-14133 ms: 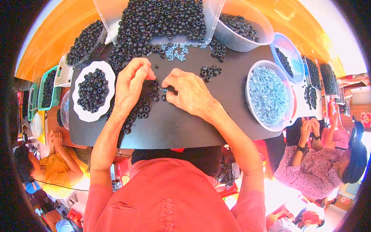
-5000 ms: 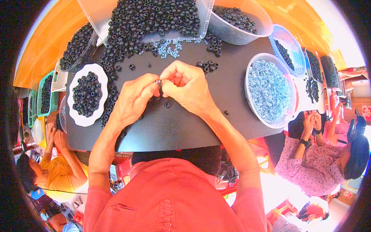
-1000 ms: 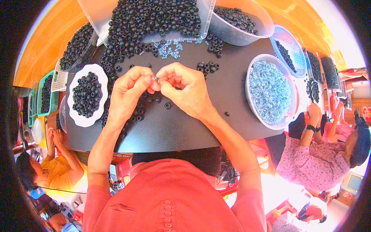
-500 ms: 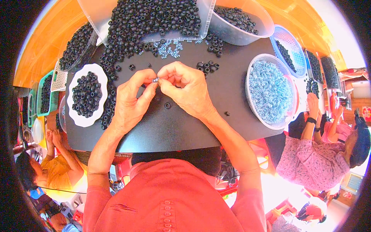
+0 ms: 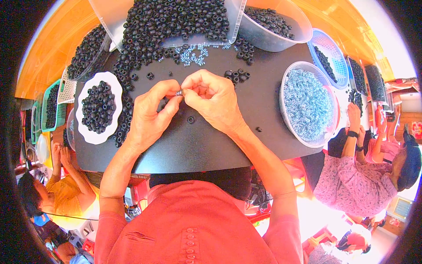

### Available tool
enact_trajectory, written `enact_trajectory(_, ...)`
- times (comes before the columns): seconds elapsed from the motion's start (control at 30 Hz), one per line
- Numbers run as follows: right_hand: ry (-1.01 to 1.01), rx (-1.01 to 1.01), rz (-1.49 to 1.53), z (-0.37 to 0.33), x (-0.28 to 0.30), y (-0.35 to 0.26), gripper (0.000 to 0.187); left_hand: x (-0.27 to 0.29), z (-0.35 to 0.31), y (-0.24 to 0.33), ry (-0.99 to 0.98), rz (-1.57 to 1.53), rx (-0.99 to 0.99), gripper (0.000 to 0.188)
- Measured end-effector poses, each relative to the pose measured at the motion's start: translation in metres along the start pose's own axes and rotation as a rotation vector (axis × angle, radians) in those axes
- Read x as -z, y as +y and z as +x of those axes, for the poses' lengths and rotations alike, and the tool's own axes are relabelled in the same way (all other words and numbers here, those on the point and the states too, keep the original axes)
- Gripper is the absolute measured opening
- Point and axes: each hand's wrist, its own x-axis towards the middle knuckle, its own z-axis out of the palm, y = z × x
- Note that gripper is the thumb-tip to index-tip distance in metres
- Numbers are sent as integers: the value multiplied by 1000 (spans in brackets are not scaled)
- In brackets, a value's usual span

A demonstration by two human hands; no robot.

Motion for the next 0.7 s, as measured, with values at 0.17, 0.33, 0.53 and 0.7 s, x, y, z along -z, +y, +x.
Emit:
enact_trajectory(0.17,23,22,33,1,1,4,9,1,1,1,-42,-239,181,16)
enact_trajectory(0.33,-5,32,68,1,-2,-1,10,3,1,0,-75,-417,328,11)
enact_trajectory(0.53,39,35,16,-3,-2,-9,13,4,5,-4,-65,-447,334,14)
enact_trajectory(0.7,154,358,-156,6,1,-71,18,7,4,-12,11,-419,324,16)
